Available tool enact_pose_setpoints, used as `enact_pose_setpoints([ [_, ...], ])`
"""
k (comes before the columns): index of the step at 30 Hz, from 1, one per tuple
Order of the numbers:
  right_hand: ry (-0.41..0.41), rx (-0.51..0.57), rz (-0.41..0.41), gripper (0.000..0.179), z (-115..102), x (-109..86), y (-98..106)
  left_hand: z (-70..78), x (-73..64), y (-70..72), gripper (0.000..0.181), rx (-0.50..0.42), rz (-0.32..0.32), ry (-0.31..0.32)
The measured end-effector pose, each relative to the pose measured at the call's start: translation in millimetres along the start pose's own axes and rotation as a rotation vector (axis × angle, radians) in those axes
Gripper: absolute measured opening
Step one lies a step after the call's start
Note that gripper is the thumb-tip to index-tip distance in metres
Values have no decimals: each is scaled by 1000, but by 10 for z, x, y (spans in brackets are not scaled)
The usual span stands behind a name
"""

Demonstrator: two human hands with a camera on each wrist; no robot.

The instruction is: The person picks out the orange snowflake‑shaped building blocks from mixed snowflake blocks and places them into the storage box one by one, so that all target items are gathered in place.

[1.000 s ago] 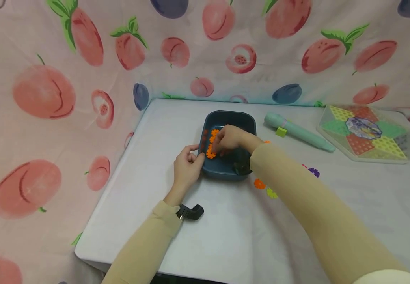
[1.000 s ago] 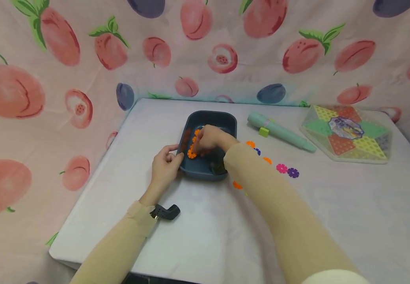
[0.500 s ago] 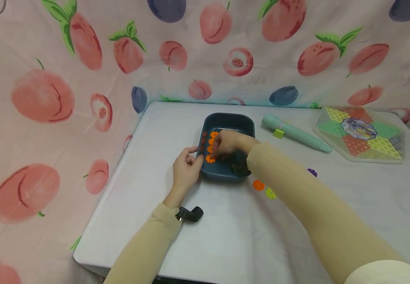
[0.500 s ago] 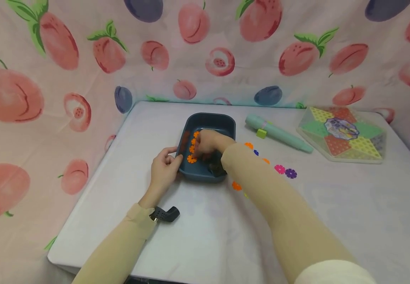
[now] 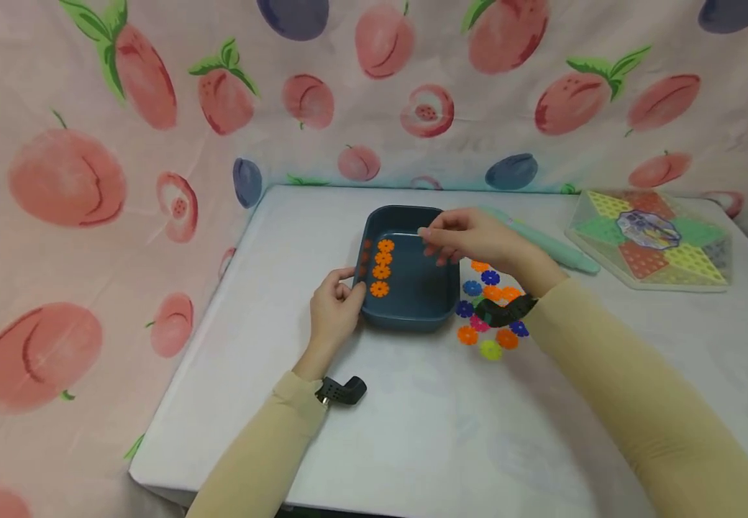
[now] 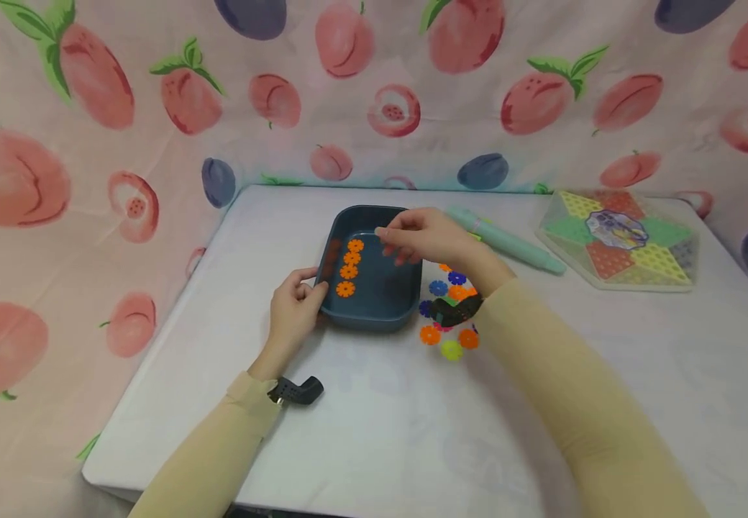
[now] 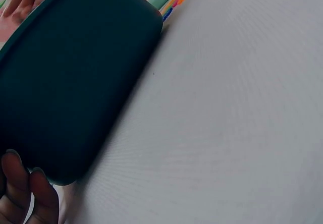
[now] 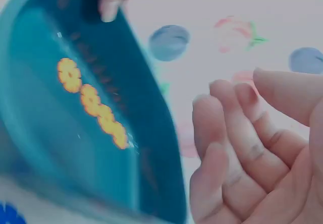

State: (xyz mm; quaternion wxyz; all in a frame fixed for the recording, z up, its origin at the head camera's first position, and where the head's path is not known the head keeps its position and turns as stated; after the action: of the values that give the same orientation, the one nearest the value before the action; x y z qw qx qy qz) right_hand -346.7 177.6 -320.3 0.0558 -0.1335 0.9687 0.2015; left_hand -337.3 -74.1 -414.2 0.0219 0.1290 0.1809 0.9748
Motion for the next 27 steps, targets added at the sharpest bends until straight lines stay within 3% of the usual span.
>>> enact_pose_setpoints([
  [7, -21, -143, 166, 41, 268, -465, 438, 12, -6, -5, 32, 6, 2, 10],
  [12, -113, -211, 248, 44, 611, -720, 669, 10, -22, -39, 33, -12, -10, 16],
  [20, -298, -304, 245, 50, 1219, -883, 648, -5, -33, -45, 32, -14, -1, 10],
  [27, -334, -281, 278, 56, 1328, -933, 553, -5, -33, -44, 32, -14, -8, 1],
])
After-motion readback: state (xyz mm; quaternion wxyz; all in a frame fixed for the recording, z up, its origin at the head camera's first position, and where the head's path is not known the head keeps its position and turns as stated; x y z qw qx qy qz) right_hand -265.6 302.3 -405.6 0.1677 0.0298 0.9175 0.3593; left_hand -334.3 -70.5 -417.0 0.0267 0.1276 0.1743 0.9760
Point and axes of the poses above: each hand's wrist, its own x-axis towards the middle knuckle, its own y-axis out of the back of the hand, z = x × y, the point moved 5 cm from there along x, towards the middle knuckle, and after that the axes turned 6 degrees about x, right-handed, at the moved point
